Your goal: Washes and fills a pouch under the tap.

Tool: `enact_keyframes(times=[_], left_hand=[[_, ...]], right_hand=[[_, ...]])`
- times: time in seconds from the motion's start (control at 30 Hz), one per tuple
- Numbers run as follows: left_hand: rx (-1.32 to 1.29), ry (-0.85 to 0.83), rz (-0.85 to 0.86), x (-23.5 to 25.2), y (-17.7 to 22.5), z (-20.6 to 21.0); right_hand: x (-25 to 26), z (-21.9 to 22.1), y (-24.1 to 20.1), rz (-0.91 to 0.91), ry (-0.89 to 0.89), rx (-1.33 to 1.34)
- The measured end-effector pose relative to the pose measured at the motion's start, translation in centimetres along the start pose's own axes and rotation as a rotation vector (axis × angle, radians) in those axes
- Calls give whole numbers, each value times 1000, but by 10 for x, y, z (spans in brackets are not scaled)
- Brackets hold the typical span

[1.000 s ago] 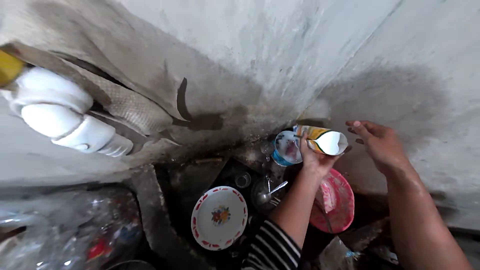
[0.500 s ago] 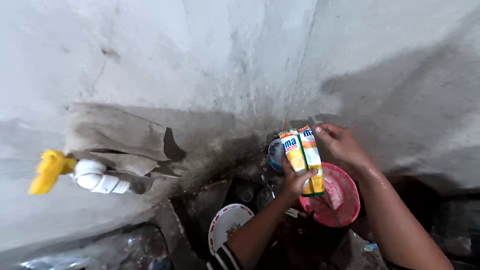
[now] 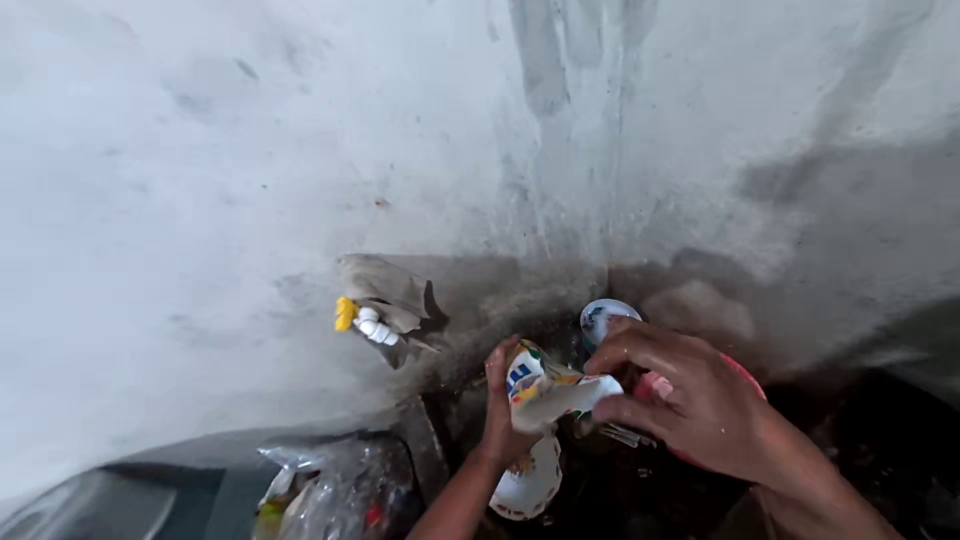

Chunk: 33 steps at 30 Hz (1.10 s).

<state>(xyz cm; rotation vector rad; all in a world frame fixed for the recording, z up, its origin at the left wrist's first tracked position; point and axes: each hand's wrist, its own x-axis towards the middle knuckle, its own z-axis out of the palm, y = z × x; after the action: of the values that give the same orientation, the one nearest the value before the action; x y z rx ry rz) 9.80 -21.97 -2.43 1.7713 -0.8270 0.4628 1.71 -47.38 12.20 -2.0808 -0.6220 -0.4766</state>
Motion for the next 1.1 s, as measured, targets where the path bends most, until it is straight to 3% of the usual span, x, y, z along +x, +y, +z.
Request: enact_keyframes(times=[0.1, 0.27, 0.4, 0.43, 0.5, 0.57, 0.8, 1.1], left_hand=[[28, 75, 52, 1, 35, -30], [-9, 158, 120, -10, 47, -54], [-76, 213, 10, 1, 166, -85], [-66, 249, 71, -2, 154, -84], [6, 314, 294, -8, 83, -73], [-1, 327, 316, -15, 53, -70], [4, 354, 366, -8, 72, -80], [1, 370, 417, -6, 93, -85]], right_hand=[[8, 2, -39, -170, 6, -215], [24, 22, -110, -350, 91, -405], [30, 35, -147, -398, 171, -447], [31, 35, -153, -398, 164, -431], [32, 31, -164, -392, 141, -397], [31, 24, -174, -374, 118, -333], [22, 21, -209, -374, 140, -161], [14, 39, -237, -412, 124, -150]])
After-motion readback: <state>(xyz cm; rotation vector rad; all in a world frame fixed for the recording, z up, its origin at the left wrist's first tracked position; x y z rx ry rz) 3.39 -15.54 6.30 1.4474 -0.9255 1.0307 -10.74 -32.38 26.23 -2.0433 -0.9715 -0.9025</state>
